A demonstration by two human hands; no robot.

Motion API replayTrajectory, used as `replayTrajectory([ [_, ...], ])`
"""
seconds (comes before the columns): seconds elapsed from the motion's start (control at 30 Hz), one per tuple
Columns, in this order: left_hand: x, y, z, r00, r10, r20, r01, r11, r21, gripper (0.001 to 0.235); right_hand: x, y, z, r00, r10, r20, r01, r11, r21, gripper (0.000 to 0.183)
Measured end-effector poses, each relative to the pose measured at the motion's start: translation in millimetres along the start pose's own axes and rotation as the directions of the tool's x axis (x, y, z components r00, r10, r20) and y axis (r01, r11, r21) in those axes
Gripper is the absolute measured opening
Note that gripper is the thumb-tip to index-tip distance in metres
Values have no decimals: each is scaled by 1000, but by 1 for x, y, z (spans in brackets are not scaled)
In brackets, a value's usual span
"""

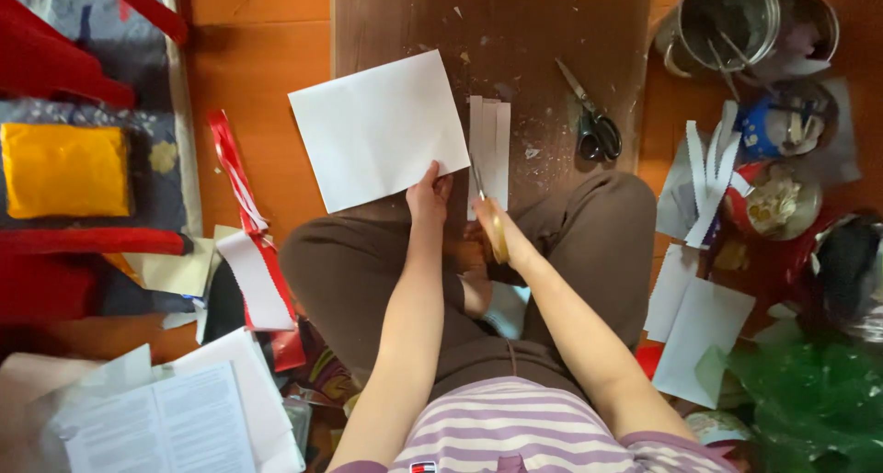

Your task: Cutting strips of paper using scissors while sitting on the floor

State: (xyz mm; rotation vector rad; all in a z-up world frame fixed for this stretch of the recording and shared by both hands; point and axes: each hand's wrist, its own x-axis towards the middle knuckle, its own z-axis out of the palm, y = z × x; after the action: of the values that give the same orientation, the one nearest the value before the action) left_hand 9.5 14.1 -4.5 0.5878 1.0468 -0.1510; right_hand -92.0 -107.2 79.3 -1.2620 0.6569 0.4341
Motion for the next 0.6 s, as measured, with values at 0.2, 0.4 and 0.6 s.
replayTrajectory([
  [0.2, -17, 3, 8, 1000, -9, -2, 9, 1000, 21, 45, 87, 85, -30, 919, -20, 395, 355, 479, -803, 46],
  [0.4, -16, -3, 2, 999, 35, -5, -35, 999, 23, 45, 15, -13, 9, 966, 21, 258, 63, 947, -315, 37],
  [0.6, -35, 4, 12, 998, 57, -13, -57, 998, 11, 46, 7, -32, 19, 966, 86, 244, 46, 872, -487, 43],
])
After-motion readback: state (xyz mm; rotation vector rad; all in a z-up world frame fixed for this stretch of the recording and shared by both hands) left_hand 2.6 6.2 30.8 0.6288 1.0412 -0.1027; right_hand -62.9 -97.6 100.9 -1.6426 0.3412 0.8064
